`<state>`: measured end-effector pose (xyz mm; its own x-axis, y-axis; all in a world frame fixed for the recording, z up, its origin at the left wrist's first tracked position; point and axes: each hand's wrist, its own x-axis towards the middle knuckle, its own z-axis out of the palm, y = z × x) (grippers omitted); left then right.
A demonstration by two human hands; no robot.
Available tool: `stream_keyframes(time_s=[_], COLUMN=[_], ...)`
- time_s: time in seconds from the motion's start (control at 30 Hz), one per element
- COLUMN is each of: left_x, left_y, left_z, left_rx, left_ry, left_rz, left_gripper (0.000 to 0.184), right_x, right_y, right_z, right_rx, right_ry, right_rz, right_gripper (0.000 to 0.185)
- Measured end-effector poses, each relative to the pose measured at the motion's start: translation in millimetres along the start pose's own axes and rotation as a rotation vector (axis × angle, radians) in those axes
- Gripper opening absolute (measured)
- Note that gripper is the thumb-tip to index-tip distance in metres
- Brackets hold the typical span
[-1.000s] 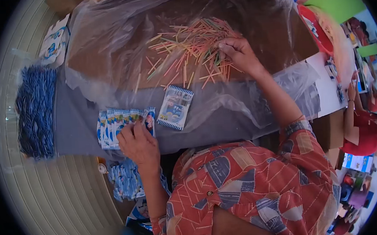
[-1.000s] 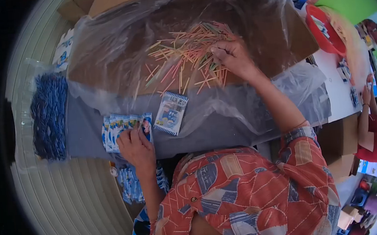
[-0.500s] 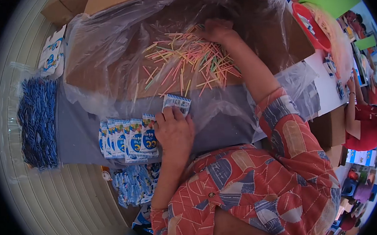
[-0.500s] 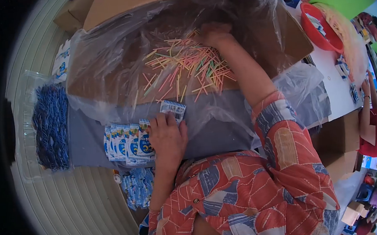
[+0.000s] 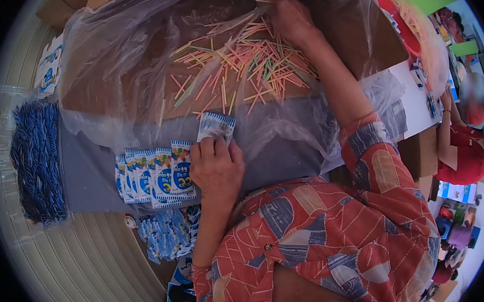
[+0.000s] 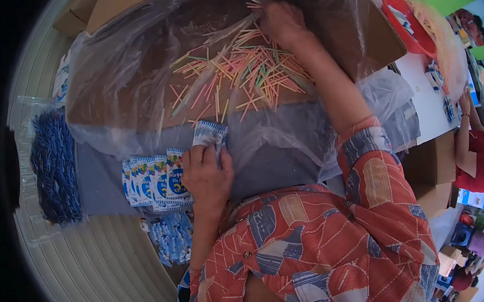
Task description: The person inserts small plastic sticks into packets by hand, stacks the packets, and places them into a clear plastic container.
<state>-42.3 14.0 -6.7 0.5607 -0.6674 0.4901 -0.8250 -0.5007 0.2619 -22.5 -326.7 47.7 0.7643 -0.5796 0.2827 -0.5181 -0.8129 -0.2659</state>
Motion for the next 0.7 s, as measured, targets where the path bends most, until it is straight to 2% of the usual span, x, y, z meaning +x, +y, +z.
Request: stream_keyframes(time_s=[0.03, 0.1, 0.13, 0.23, 0.3, 0.43, 0.5, 0.53, 0.6, 0.7], left_x=[1, 2, 3, 0, -1, -1, -1, -2, -3, -2], left_y=[0, -2, -5, -9, -9, 1, 6, 7, 7, -1], left_z=[-3, -8, -10, -12, -12, -12, -10, -5, -2, -5], left_rx=[-0.042, -0.096, -0.123, -0.158, -0.165, -0.046, 0.016, 0.082, 0.145, 0.022], left_ry=[-0.003, -0.007, -0.02, -0.056, -0.078, -0.113, -0.16, -0.172, -0.178, -0.138], left_rz=[-0.027, -0.052, -0.056, -0.069, -0.078, -0.032, -0.017, -0.005, 0.018, 0.037], left_gripper=[0.018, 0.018, 0.018, 0.018, 0.018, 0.019, 0.02, 0.021, 0.023, 0.022], right_x=[-14, -40, -52, -88, -109, -113, -91, -85, -75, -76], right_y=[0, 1, 4, 14, 14, 20, 8, 3, -2, 15], right_z=[-5, -16, -18, -17, -17, 1, -12, -9, -6, 8], right_rx=[-0.007, 0.035, 0.027, -0.083, -0.106, -0.368, -0.397, -0.396, -0.544, -0.469], right_ry=[-0.002, 0.219, 0.219, 0.15, -0.059, -0.049, -0.415, -0.41, -0.461, -0.345], right_rz=[0.006, -0.114, -0.112, -0.088, -0.037, -0.021, 0.062, 0.072, -0.149, -0.242], right_gripper=[0.031, 0.031, 0.031, 0.031, 0.037, 0.036, 0.034, 0.034, 0.032, 0.037])
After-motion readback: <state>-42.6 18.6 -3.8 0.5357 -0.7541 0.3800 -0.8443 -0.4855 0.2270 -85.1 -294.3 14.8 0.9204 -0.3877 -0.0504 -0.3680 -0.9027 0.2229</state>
